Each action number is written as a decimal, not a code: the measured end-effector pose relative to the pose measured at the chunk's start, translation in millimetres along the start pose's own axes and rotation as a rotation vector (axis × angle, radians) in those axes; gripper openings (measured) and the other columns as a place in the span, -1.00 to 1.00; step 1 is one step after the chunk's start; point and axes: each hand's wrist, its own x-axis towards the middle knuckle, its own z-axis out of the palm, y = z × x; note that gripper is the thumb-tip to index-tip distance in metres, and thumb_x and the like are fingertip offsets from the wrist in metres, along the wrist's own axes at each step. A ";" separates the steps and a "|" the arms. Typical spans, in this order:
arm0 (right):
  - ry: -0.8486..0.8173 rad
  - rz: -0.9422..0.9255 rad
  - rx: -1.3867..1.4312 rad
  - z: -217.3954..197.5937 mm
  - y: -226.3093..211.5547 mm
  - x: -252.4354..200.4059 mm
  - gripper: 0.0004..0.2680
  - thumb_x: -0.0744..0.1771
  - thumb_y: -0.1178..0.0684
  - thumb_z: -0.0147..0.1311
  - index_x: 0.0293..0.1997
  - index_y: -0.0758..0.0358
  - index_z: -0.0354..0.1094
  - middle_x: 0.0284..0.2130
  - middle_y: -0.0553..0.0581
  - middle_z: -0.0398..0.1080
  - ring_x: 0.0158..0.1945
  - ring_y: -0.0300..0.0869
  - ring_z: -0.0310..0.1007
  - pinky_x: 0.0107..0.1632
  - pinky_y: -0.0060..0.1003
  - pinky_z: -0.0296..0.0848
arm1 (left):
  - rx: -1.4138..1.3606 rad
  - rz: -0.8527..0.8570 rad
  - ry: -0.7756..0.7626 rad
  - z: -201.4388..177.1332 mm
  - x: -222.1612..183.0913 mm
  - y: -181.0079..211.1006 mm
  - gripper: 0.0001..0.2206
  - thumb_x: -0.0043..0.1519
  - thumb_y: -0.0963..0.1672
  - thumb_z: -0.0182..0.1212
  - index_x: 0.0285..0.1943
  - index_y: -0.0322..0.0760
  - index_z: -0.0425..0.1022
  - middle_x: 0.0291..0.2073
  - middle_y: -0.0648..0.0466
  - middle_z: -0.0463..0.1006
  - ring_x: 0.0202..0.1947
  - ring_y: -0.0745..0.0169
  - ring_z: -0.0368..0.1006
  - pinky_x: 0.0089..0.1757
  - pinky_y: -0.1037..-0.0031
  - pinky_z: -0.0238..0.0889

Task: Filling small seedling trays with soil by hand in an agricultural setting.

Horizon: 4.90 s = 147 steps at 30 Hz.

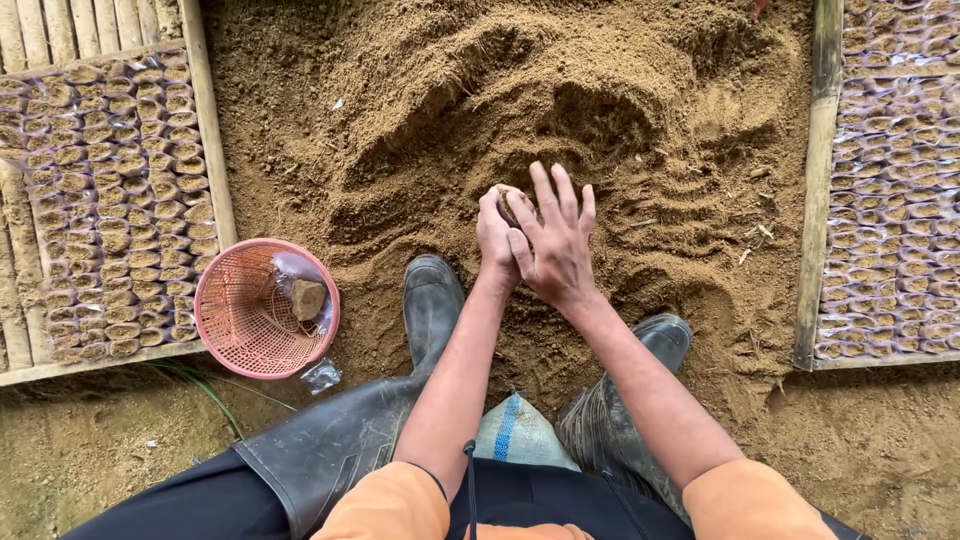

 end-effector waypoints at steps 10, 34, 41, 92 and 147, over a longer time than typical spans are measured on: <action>0.016 0.000 -0.107 5.2 -5.5 -7.0 -0.62 0.46 -0.22 -0.42 0.23 -0.02 0.41 0.42 0.23 0.10 0.51 0.15 -0.15 0.35 0.32 -0.49 | 0.197 0.074 -0.062 -7.8 3.0 -8.2 -0.56 0.38 0.02 -0.26 -0.33 -0.27 0.50 -0.56 -0.05 0.46 -0.47 0.11 0.42 -0.34 0.38 0.31; -0.078 0.089 0.015 -3.6 2.8 3.1 -0.59 0.43 -0.35 -0.39 0.28 -0.03 0.27 0.47 0.26 -0.07 0.51 0.18 -0.26 0.36 0.30 -0.45 | 0.128 -0.129 0.075 0.9 -10.7 2.2 -0.50 0.39 0.08 -0.16 0.11 -0.41 0.48 -0.01 -0.27 0.51 0.02 -0.06 0.45 0.00 0.17 0.36; 0.016 0.083 0.118 -1.8 7.6 -2.1 -0.65 0.44 -0.26 -0.26 0.15 0.10 0.35 0.41 0.24 0.07 0.48 0.13 -0.13 0.37 0.30 -0.31 | -0.044 -0.043 0.035 -3.9 0.5 -16.0 -0.67 0.39 0.02 -0.13 -0.23 -0.22 0.46 -0.39 0.07 0.42 -0.36 0.31 0.36 -0.33 0.45 0.34; -0.178 0.066 0.087 -31.6 11.3 37.2 -0.69 0.31 -0.20 0.20 0.07 0.11 0.42 0.33 0.16 0.17 0.44 0.10 -0.11 0.35 0.26 -0.13 | -0.469 0.154 -0.122 1.2 12.0 -24.4 -0.39 0.43 0.22 -0.57 0.40 -0.18 0.04 -0.14 -0.16 0.45 -0.17 0.18 0.42 -0.19 0.41 0.36; -0.965 0.399 0.115 -196.3 14.2 40.5 -0.93 0.38 0.17 0.08 -0.09 0.25 0.44 -0.15 0.16 0.49 -0.17 -0.16 0.49 -0.08 -0.36 0.59 | 2.456 -0.070 -1.165 136.2 -162.4 306.0 -0.63 0.43 0.03 -0.13 0.30 -0.07 0.44 0.21 0.13 0.51 0.21 0.17 0.44 0.27 0.05 0.22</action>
